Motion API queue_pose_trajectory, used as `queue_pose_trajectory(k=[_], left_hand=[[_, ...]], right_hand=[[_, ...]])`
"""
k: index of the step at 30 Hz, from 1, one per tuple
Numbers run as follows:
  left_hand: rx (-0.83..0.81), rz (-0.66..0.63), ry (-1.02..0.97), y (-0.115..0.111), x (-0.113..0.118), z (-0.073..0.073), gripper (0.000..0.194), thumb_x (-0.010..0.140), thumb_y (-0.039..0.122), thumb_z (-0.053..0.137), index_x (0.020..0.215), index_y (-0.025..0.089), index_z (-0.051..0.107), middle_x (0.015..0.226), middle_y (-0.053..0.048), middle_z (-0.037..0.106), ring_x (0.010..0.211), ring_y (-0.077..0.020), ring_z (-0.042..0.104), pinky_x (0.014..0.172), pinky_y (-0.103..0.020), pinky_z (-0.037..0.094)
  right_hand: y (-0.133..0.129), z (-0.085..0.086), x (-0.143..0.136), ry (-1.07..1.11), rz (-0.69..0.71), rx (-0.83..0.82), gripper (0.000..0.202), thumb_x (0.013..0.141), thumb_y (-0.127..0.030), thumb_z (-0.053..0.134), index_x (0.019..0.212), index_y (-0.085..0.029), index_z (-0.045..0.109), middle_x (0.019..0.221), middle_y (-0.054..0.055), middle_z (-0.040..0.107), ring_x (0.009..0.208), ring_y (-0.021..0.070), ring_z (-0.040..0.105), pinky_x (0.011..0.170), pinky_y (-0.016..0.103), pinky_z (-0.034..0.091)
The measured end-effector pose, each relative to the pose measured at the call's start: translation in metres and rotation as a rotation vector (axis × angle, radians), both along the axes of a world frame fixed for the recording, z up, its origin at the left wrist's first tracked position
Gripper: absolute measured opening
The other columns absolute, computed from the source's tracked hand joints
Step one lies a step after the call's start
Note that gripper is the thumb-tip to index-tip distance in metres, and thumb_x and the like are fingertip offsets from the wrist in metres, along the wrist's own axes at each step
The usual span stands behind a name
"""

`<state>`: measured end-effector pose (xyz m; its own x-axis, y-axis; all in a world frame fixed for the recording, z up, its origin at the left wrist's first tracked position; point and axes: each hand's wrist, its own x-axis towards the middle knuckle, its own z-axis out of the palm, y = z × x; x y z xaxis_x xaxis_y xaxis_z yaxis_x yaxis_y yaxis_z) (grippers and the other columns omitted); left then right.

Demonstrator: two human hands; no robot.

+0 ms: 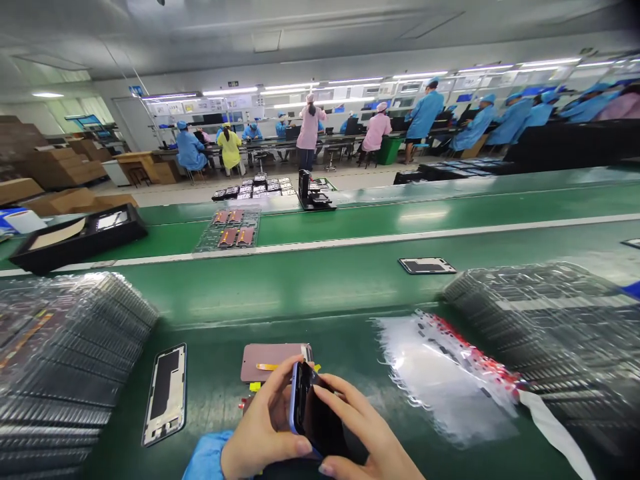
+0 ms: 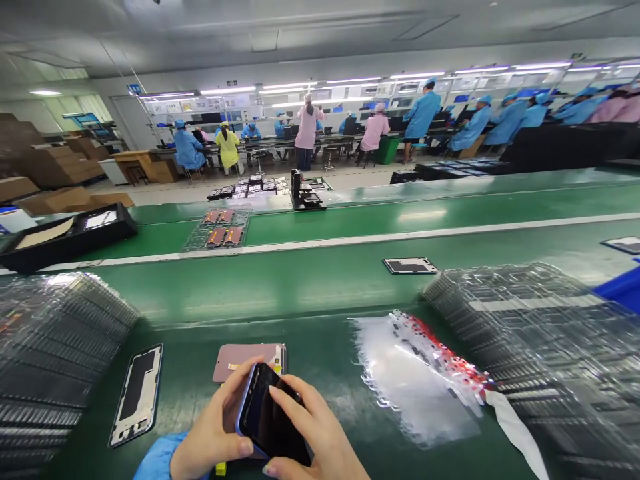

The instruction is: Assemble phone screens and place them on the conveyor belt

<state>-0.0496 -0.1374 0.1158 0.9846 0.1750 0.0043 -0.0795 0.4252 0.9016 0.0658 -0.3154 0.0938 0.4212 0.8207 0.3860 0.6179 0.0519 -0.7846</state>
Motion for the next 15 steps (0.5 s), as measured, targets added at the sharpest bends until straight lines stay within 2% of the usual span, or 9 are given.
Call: queue_pose_trajectory(k=[6,15], left_hand=[[-0.021,-0.021,-0.011,-0.0025,0.0009,0.0044,0.085,0.06,0.036,0.09,0.136,0.036,0.052,0.144,-0.011,0.052,0.136,-0.0341,0.044,0.106,-0.043,0.042],[-0.027,-0.047,0.002,-0.0024,0.0001,0.0034,0.088,0.061,0.034,0.09,0.138,0.034,0.048,0.132,-0.013,0.061,0.126,-0.0317,0.055,0.102,-0.042,0.045]], right_hand=[[-0.0014,-0.0045,-0.0017,-0.027,-0.004,-0.001,0.069,0.082,-0.049,0.07,0.144,-0.032,0.045,0.146,0.012,0.05,0.13,0.0333,0.051,0.105,0.044,0.047],[-0.0013,-0.0024,-0.0018,-0.101,-0.008,0.016,0.071,0.083,-0.052,0.069,0.146,-0.033,0.042,0.145,0.011,0.05,0.128,0.0334,0.053,0.104,0.044,0.048]])
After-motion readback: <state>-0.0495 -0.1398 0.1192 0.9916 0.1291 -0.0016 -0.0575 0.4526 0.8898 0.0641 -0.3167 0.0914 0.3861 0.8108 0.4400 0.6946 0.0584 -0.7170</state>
